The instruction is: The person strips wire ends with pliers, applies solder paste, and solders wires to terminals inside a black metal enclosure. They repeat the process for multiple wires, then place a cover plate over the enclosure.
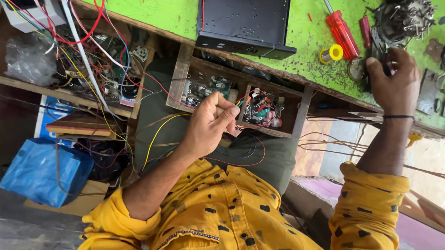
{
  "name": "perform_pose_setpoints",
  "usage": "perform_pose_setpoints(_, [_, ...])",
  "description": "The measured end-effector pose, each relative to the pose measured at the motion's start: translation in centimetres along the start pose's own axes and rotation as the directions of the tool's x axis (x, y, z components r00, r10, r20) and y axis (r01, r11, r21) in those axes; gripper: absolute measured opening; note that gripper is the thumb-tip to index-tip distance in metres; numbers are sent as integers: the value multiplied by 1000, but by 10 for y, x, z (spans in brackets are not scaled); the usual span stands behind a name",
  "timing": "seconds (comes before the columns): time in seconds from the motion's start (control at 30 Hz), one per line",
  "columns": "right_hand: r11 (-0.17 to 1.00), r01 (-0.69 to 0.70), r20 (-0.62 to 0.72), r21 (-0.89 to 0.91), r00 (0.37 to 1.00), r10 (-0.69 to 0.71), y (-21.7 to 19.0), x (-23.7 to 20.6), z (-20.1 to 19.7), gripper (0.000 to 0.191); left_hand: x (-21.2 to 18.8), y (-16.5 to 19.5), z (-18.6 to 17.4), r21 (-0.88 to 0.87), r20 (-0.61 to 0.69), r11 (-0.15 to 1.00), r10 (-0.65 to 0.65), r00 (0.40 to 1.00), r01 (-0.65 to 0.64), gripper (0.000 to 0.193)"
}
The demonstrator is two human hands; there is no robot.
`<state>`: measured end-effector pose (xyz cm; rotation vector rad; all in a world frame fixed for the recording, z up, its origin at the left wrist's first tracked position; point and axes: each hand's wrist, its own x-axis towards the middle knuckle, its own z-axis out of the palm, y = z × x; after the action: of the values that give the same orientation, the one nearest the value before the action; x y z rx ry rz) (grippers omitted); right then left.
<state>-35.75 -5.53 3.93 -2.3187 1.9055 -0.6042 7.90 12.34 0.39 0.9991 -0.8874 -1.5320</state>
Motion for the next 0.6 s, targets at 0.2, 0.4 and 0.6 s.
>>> perform_pose_setpoints(0.2, [968, 47, -90, -245, 993, -71, -5, 0, 12, 39, -4, 4, 4, -8, 0, 999, 45, 999, -45, 16])
perform_pose_setpoints(0.4, [980, -92, -228, -175, 972, 51, -32, -8, 15, 22, -3, 6, 2, 11, 0, 999, 42, 999, -42, 21])
perform_pose_setpoints(0.6, [983, 176, -81, -47, 980, -179, -54, -24, -8, 33, -1, -2, -3, -18, -8, 999, 44, 999, -44, 18])
